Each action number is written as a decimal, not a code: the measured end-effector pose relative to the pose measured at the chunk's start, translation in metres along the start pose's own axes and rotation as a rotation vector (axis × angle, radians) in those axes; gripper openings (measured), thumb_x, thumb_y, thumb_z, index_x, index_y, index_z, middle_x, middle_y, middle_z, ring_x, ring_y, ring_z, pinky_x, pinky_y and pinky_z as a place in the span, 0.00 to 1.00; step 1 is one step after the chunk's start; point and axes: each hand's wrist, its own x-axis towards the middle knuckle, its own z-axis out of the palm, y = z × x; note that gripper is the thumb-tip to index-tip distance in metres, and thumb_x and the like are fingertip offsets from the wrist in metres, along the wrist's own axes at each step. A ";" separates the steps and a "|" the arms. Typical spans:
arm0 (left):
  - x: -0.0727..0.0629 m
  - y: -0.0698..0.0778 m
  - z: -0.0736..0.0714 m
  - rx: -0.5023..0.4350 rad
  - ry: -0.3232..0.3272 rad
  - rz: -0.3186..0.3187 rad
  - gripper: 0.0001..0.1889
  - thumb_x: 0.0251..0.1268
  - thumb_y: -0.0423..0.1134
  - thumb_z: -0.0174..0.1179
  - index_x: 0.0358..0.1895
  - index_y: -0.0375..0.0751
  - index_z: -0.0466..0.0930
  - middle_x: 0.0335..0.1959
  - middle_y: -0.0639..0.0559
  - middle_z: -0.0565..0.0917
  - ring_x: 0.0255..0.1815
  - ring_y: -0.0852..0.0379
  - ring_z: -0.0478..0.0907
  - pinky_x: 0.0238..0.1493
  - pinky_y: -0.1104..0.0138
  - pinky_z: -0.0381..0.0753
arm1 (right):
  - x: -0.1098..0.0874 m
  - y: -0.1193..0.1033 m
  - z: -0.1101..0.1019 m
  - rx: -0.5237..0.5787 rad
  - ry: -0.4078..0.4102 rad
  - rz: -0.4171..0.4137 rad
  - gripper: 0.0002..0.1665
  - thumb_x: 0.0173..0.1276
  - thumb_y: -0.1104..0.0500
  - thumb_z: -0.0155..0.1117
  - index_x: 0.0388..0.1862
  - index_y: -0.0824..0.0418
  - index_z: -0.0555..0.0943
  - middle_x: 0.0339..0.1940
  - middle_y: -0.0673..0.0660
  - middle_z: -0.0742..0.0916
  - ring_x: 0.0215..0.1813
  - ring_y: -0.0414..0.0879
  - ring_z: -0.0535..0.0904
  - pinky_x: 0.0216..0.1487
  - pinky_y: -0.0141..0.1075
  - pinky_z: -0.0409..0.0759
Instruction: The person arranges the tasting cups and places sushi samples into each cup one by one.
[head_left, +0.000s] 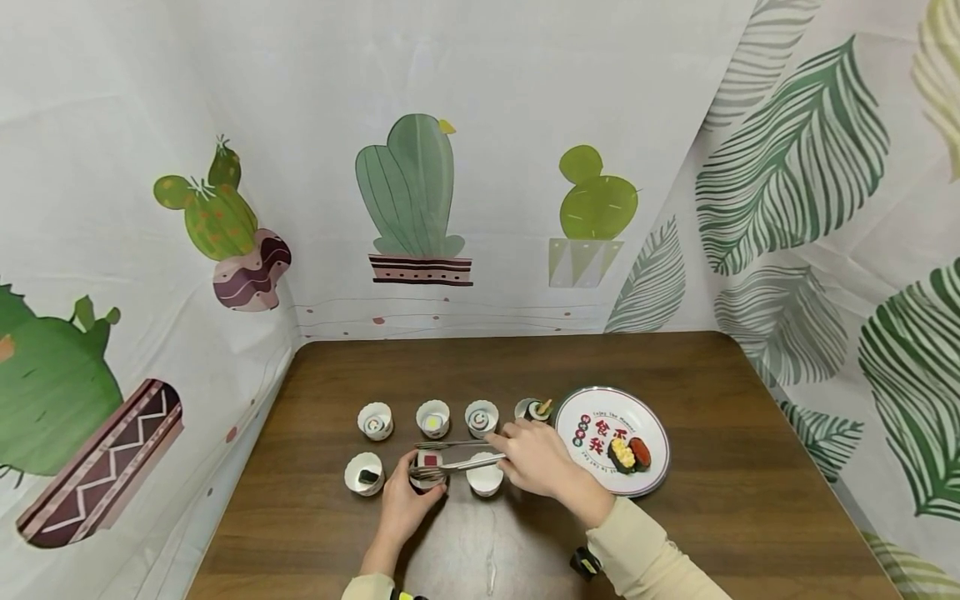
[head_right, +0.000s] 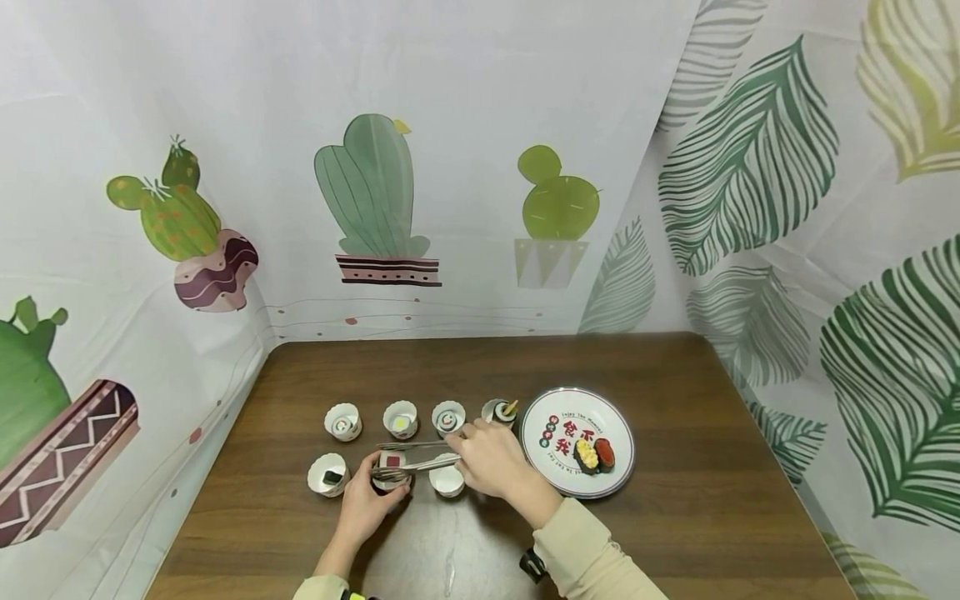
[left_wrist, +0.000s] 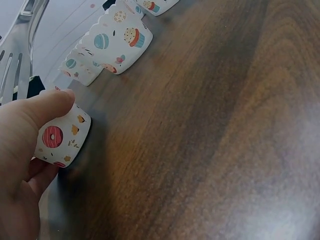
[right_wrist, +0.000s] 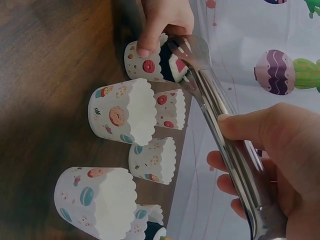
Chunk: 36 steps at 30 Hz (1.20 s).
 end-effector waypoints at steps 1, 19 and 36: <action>0.000 0.000 0.000 0.002 -0.001 -0.004 0.38 0.34 0.41 0.74 0.56 0.38 0.70 0.40 0.44 0.83 0.43 0.48 0.79 0.45 0.55 0.74 | 0.000 0.000 0.001 0.002 0.002 0.000 0.22 0.49 0.49 0.67 0.46 0.48 0.80 0.31 0.48 0.82 0.34 0.44 0.77 0.35 0.35 0.75; 0.001 0.001 -0.001 0.007 -0.017 -0.036 0.38 0.35 0.42 0.74 0.56 0.37 0.70 0.46 0.41 0.81 0.46 0.45 0.78 0.46 0.53 0.74 | -0.002 -0.003 0.007 0.010 0.002 0.003 0.23 0.49 0.49 0.68 0.46 0.50 0.80 0.31 0.50 0.83 0.34 0.44 0.76 0.34 0.36 0.75; 0.001 0.003 -0.002 -0.026 -0.006 -0.010 0.35 0.33 0.38 0.75 0.53 0.41 0.72 0.44 0.46 0.82 0.46 0.47 0.79 0.46 0.54 0.74 | -0.008 0.004 0.000 0.045 -0.021 0.076 0.25 0.49 0.49 0.69 0.48 0.51 0.80 0.32 0.51 0.82 0.35 0.46 0.77 0.38 0.37 0.76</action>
